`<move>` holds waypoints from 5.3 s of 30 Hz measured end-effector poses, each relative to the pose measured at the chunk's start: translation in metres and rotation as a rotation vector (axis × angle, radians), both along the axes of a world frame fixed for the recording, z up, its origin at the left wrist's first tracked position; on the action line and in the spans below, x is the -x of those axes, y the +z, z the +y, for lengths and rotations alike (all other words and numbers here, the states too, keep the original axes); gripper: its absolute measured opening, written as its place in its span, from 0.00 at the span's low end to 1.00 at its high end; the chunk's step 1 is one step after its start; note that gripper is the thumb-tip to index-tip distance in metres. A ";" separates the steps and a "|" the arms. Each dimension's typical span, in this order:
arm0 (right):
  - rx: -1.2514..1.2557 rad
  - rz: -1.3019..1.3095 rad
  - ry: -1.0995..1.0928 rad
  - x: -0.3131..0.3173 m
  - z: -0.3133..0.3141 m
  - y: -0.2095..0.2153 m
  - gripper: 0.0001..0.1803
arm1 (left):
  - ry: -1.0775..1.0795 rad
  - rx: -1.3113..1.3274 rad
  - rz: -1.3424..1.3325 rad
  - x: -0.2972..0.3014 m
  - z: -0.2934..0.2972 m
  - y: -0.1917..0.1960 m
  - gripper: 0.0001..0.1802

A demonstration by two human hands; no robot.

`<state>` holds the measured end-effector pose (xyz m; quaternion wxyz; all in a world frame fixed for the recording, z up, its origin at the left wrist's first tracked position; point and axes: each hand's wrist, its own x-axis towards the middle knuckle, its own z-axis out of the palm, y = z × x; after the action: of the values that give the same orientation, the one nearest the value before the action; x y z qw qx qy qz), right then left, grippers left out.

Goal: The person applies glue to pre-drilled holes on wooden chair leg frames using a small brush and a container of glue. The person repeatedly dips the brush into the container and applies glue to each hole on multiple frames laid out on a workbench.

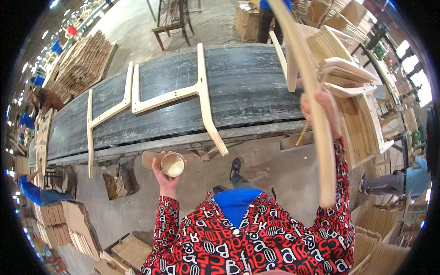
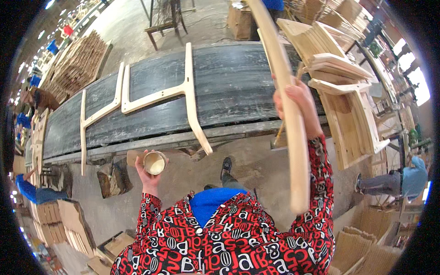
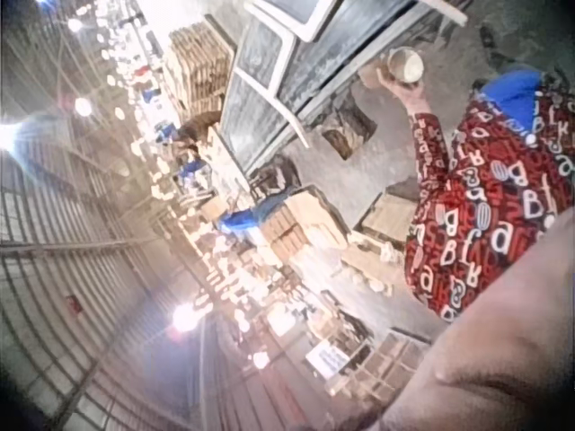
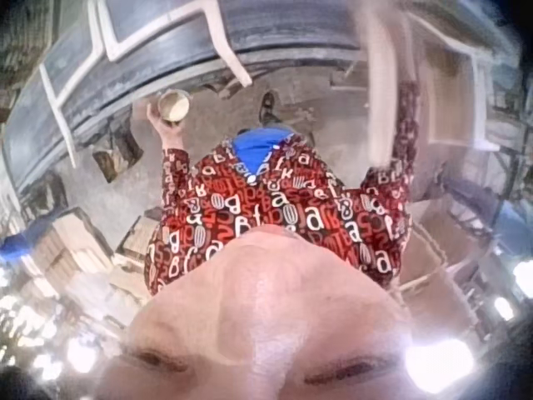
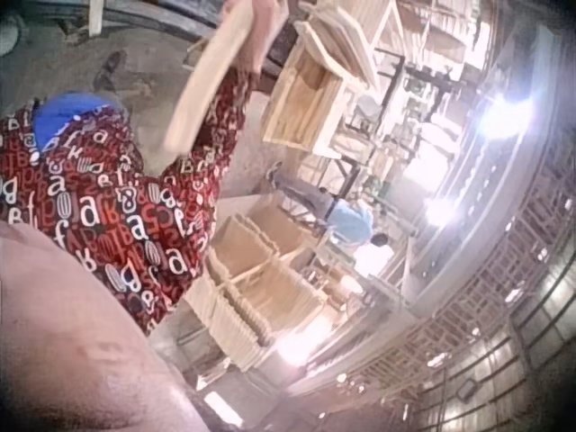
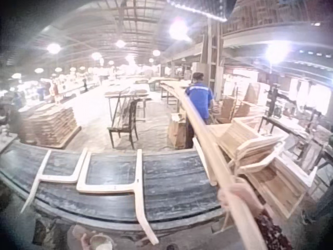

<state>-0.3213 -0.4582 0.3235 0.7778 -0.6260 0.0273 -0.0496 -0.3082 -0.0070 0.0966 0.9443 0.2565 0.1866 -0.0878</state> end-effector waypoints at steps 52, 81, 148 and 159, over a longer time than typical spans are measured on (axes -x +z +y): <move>0.220 -0.031 0.339 -0.368 0.427 -0.209 0.06 | 0.327 -0.029 0.110 -0.315 0.169 -0.040 0.24; -0.325 0.348 0.213 -0.422 0.461 -0.282 0.08 | 0.368 0.112 0.198 -0.366 0.194 -0.091 0.23; 0.881 -0.326 0.587 -0.478 0.519 -0.273 0.10 | 0.491 0.166 0.260 -0.275 0.221 -0.105 0.24; 0.579 -0.158 0.571 -0.426 0.479 -0.223 0.08 | 0.474 0.010 0.212 -0.313 0.211 -0.101 0.22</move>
<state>0.1047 0.0211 0.1005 0.5516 -0.7957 -0.2225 0.1147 0.0047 0.2039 -0.0042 0.9149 0.1906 0.3388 0.1086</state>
